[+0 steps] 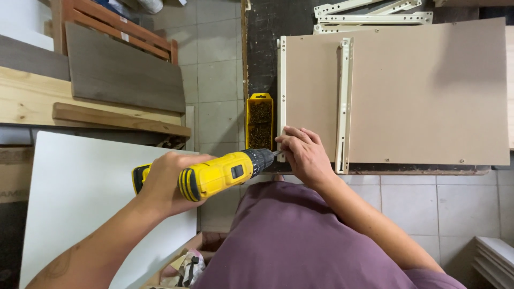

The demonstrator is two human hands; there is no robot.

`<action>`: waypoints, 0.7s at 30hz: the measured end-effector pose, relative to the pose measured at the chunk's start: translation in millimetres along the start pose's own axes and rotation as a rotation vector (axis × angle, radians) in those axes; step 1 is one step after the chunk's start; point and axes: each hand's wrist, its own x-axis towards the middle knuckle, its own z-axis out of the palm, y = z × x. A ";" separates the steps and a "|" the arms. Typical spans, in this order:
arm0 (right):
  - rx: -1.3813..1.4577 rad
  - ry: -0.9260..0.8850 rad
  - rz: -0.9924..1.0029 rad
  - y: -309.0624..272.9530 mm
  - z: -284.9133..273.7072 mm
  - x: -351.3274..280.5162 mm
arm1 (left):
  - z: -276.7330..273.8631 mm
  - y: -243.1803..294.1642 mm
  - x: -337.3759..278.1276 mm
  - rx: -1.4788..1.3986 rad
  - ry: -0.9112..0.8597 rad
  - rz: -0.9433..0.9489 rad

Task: Installing metal drawer slides onto a wooden panel using a power drill and screws.

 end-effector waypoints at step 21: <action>-0.009 -0.025 0.002 2.5 3.1 -3.3 | -12.0 38.8 16.6 0.217 -0.071 0.018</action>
